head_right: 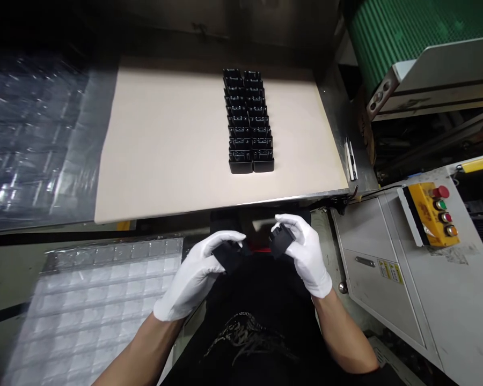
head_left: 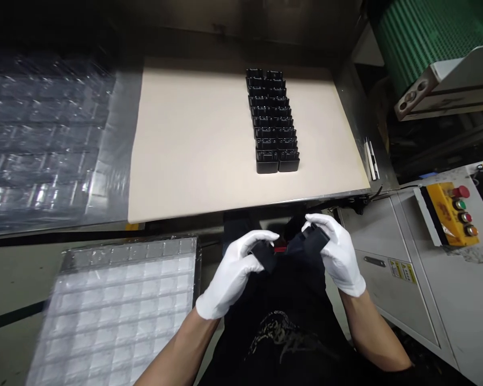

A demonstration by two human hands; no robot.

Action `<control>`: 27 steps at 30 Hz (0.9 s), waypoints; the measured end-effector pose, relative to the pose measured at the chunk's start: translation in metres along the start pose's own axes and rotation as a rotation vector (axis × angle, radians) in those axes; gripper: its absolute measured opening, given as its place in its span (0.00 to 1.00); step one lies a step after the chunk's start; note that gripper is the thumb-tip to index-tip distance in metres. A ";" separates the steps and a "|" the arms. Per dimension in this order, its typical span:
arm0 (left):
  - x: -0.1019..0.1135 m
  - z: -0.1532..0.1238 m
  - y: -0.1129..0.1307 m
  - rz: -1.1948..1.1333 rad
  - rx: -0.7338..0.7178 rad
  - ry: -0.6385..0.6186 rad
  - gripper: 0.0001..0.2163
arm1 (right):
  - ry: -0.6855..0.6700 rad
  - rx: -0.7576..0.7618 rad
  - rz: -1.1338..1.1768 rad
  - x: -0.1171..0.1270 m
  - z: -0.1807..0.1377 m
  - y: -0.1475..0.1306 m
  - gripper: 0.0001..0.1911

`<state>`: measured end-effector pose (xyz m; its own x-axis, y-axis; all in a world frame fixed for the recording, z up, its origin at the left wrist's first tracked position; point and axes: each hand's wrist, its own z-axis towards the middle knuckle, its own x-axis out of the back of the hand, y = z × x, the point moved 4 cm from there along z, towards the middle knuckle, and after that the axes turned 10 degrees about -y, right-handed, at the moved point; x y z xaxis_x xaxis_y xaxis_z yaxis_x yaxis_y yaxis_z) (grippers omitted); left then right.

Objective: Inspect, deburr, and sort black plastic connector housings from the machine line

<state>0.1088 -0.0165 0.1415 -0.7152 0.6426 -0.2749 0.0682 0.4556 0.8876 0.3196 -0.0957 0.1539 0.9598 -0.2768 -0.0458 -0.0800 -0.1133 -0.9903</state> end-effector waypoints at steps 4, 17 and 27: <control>-0.001 -0.007 0.016 0.195 -0.260 0.102 0.19 | 0.035 0.257 -0.270 -0.021 -0.005 -0.026 0.21; -0.012 -0.015 0.023 0.268 -0.328 0.142 0.09 | 0.008 0.495 -0.749 -0.038 -0.005 -0.043 0.19; -0.010 -0.019 0.016 0.258 -0.284 0.156 0.10 | -0.038 0.568 -0.938 -0.043 -0.012 -0.051 0.28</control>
<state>0.1041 -0.0270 0.1651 -0.7980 0.6026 0.0103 0.0801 0.0891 0.9928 0.2793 -0.0900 0.2082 0.5827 -0.2798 0.7630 0.8127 0.1955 -0.5489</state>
